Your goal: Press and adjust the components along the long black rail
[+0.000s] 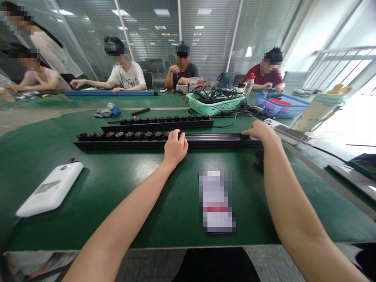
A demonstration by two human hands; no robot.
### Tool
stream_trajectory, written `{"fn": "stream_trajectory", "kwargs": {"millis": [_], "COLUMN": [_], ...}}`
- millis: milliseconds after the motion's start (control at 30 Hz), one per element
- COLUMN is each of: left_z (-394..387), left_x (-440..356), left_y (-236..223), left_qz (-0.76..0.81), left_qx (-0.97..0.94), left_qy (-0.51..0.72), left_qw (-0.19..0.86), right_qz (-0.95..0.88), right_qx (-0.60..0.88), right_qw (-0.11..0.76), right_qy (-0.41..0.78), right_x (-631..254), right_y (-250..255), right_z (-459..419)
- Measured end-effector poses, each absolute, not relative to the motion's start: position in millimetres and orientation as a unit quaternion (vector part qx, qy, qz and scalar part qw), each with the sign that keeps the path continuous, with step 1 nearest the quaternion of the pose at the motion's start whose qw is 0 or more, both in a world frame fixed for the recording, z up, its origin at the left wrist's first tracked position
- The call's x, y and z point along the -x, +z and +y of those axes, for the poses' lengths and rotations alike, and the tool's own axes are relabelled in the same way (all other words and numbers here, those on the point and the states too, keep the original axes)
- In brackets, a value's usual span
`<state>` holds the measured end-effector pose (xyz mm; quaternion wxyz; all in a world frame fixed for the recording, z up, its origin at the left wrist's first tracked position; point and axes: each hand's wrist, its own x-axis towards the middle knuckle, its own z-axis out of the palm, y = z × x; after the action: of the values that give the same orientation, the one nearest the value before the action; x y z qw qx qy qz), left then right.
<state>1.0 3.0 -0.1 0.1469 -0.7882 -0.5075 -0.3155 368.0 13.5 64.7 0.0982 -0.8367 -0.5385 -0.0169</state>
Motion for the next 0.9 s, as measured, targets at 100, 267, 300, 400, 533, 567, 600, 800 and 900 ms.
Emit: {"fn": "stream_trajectory", "kwargs": {"millis": [100,267,300,400,533,567,600,800,900], "left_z": [3,2,2,2,2,2,2,1,2], "left_x": [-1,-1,-1,-1,-1,-1,-1,-1,-1], "left_y": [0,1,1,1,1,1,1,1,0], "left_qz": [-0.508,-0.508,-0.508,-0.508,-0.509,-0.510,-0.511,-0.511,-0.509], "left_qx": [0.789,0.789,0.788,0.788,0.790,0.790,0.789,0.787,0.787], "left_qy": [-0.314,-0.313,-0.314,-0.314,-0.310,-0.308,-0.306,-0.304,-0.308], "left_qw": [0.145,0.147,0.148,0.148,0.146,0.146,0.148,0.164,0.164], "right_qz": [-0.534,-0.529,-0.528,-0.529,-0.538,-0.538,-0.537,-0.527,-0.524], "right_qx": [0.840,0.842,0.843,0.842,0.836,0.836,0.837,0.845,0.847], "right_qw": [0.098,0.103,0.103,0.105,0.106,0.103,0.099,0.080,0.082], "right_qy": [-0.010,-0.013,-0.013,-0.013,-0.031,-0.037,-0.041,-0.043,-0.032], "right_x": [-367,-367,-367,-370,-375,-376,-377,-374,-371], "right_y": [66,66,65,63,60,60,59,62,63], "right_z": [13,13,13,15,18,19,19,16,15]}}
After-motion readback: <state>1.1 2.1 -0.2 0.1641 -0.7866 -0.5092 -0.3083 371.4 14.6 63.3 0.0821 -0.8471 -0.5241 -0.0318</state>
